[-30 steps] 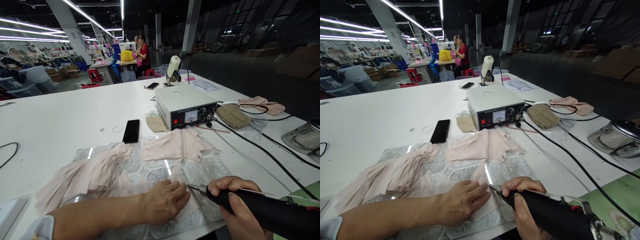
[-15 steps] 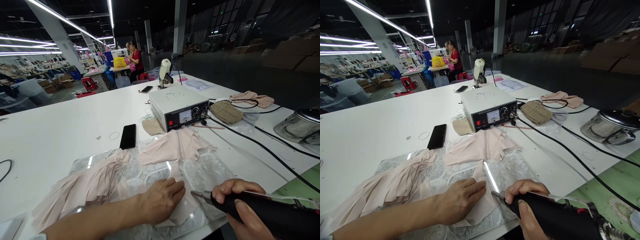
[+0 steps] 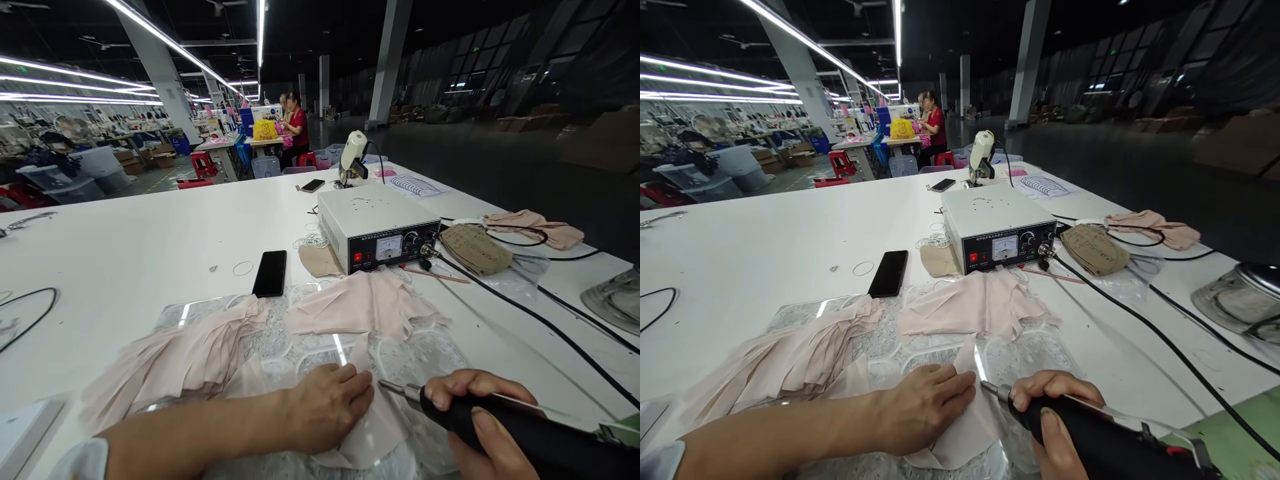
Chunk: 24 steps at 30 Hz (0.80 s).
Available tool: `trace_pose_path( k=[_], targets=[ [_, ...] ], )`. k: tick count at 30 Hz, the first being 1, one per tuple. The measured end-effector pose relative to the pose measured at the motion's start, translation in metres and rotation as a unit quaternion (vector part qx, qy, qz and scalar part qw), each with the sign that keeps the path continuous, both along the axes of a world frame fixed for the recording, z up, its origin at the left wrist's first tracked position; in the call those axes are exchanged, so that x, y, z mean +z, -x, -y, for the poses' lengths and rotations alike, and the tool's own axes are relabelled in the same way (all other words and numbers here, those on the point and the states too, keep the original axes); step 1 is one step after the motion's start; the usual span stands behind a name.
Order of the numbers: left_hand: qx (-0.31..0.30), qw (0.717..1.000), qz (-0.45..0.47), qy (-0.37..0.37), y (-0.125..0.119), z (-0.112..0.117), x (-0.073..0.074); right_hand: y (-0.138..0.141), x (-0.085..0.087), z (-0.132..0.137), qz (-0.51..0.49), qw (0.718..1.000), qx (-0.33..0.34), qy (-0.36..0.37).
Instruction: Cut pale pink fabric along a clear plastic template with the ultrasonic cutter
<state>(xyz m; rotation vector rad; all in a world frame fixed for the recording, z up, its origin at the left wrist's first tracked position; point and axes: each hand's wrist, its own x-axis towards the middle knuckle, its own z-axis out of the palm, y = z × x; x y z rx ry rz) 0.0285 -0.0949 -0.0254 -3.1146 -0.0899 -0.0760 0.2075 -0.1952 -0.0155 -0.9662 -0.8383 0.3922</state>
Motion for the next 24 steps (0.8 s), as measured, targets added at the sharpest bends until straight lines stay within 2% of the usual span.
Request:
trace_pose_path(
  k=[10,15,21,24],
  targets=[
    [-0.003,1.000,-0.002,0.015,0.001,-0.001,-0.004,-0.005,-0.013,-0.007,0.038,0.999,-0.004,0.021],
    [-0.009,1.000,0.011,0.017,0.002,-0.001,-0.005,-0.005,-0.008,-0.011,0.075,0.997,-0.014,0.025],
    [-0.002,1.000,0.025,0.012,0.000,-0.001,-0.006,-0.001,-0.002,-0.019,0.040,0.999,0.016,0.003],
    [0.001,0.999,0.034,0.003,0.000,0.001,-0.008,-0.003,-0.003,-0.014,0.013,1.000,0.024,0.007]
  ],
)
